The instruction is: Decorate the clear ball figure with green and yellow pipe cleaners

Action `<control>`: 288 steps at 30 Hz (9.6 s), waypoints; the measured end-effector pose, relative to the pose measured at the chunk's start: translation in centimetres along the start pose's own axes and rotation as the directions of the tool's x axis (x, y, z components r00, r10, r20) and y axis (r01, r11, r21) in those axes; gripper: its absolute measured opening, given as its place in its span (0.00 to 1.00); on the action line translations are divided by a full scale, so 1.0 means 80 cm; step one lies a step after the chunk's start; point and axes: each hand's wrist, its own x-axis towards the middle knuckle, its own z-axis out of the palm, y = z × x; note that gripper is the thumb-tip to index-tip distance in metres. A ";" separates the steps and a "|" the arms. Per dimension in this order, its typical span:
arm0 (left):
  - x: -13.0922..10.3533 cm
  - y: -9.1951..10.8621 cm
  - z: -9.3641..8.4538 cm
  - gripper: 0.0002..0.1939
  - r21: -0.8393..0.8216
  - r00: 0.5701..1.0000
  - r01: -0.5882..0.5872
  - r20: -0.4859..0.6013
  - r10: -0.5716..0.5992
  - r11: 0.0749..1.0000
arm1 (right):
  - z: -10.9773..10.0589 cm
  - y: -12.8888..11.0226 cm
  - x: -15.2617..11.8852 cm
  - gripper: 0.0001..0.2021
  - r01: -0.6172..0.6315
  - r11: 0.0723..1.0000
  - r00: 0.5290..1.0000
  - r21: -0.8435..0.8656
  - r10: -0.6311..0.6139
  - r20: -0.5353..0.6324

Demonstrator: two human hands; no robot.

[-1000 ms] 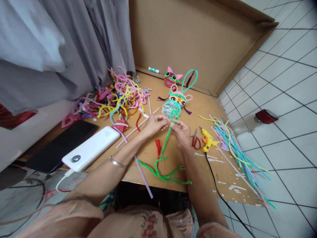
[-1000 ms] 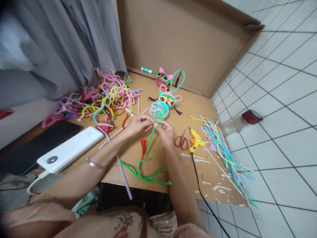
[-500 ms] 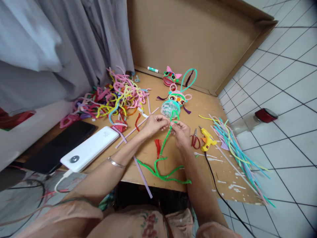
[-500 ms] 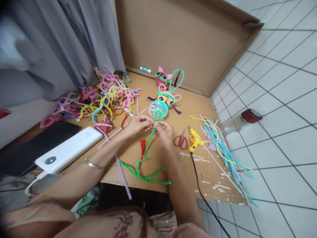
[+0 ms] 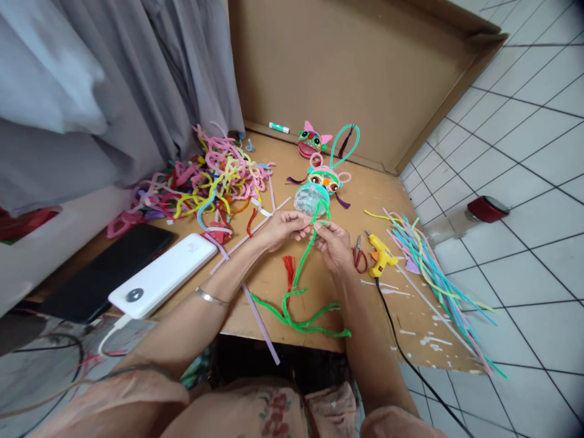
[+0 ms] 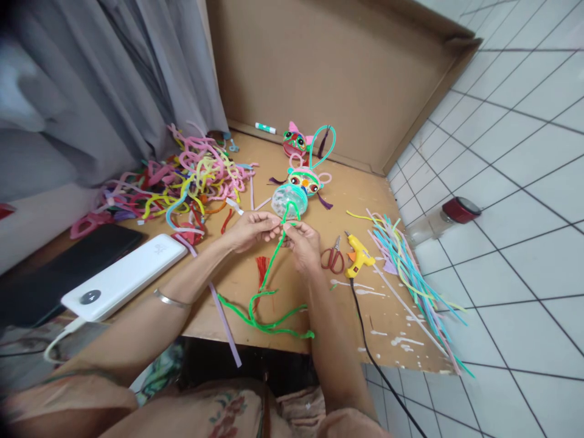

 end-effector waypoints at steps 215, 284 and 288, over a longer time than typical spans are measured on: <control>-0.001 -0.013 0.016 0.16 -0.030 0.997 -0.012 -0.072 0.010 0.999 | 0.005 0.005 -0.005 0.12 0.374 0.757 0.854 -0.536 -0.506 -0.119; -0.014 -0.011 0.013 0.10 0.655 0.851 -0.525 0.407 0.332 0.543 | -0.025 -0.101 0.011 0.05 0.590 0.057 0.787 -0.806 -0.262 0.558; -0.020 -0.002 0.020 0.12 0.511 0.880 -0.474 0.248 0.405 0.717 | -0.049 -0.093 0.019 0.07 0.459 0.497 0.887 -0.737 -0.210 0.411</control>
